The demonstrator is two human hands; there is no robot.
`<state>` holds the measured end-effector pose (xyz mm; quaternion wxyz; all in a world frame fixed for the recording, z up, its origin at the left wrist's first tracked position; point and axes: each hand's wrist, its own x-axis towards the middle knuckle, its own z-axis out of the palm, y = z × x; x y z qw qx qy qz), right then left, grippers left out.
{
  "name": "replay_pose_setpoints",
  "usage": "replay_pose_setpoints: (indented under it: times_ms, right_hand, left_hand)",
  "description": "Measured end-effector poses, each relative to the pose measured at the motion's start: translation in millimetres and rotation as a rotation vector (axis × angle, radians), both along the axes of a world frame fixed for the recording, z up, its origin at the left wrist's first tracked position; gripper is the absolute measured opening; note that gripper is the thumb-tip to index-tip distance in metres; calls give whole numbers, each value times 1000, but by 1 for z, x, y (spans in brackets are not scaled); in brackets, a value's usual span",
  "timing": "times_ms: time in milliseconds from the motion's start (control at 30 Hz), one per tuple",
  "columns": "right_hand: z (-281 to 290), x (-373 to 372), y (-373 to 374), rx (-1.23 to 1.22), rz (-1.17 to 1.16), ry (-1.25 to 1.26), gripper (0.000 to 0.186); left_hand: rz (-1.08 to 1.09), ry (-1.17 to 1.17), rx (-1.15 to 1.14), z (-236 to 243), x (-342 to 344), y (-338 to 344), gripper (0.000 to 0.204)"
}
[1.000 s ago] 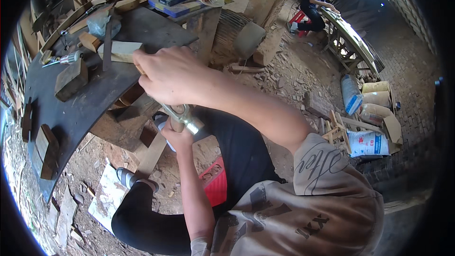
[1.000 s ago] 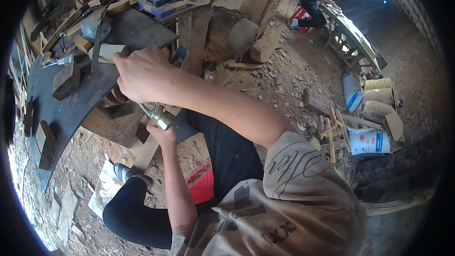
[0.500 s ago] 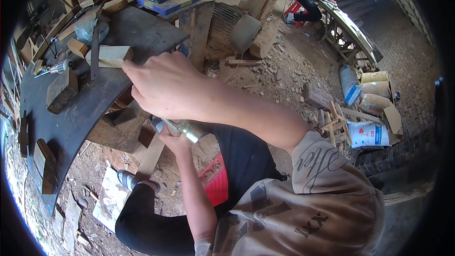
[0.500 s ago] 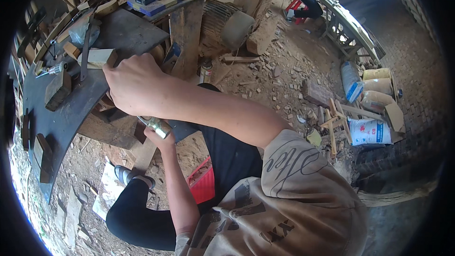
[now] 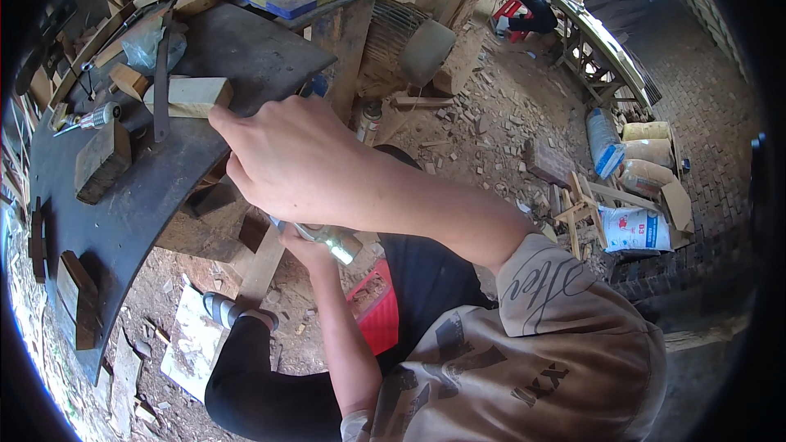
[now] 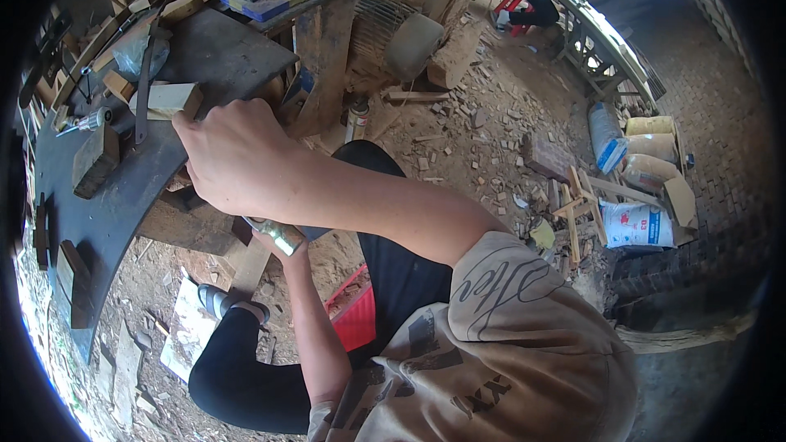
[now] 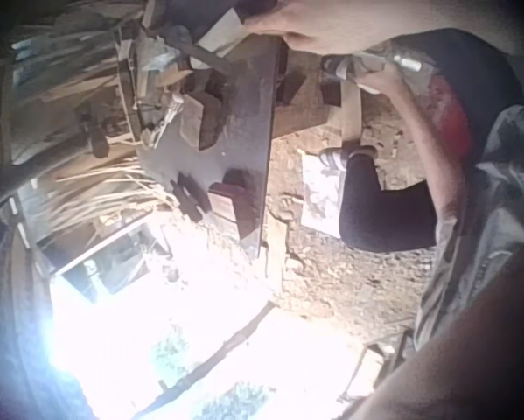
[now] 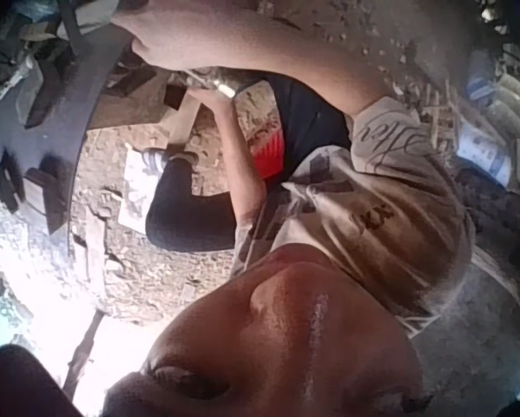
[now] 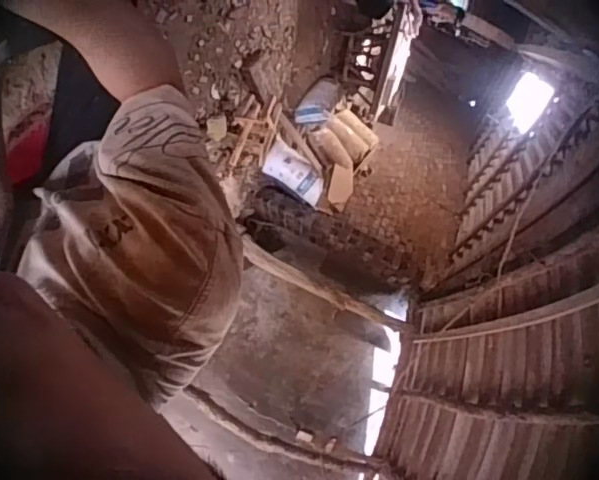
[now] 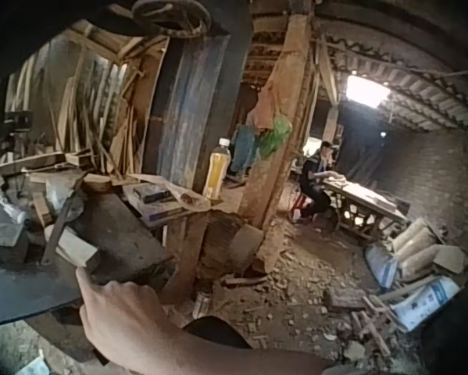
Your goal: The person is carving and shaping a small piece of wood using a hammer and possibly a chisel or small blade, working at a workshop bench.
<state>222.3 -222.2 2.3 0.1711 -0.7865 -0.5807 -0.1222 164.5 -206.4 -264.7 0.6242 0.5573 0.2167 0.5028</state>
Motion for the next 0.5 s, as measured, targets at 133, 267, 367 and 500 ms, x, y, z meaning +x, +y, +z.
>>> replay_pose_setpoints:
  times_ms: [133, 267, 367, 500]
  right_hand:
    - [-2, 2, -1, -9, -8, 31, 37]
    - [1, -1, -3, -11, -23, 43, 37]
    - [1, -1, -2, -48, -43, 54, 47]
    - [-3, 0, -2, -40, -49, 60, 47]
  left_hand:
    - [52, -206, -254, 26, 9, -14, 29]
    - [36, -119, -148, 18, 5, -7, 23]
    - [17, -81, -108, -15, 3, 1, 19]
    - [-93, 69, 100, -54, -1, 6, 33]
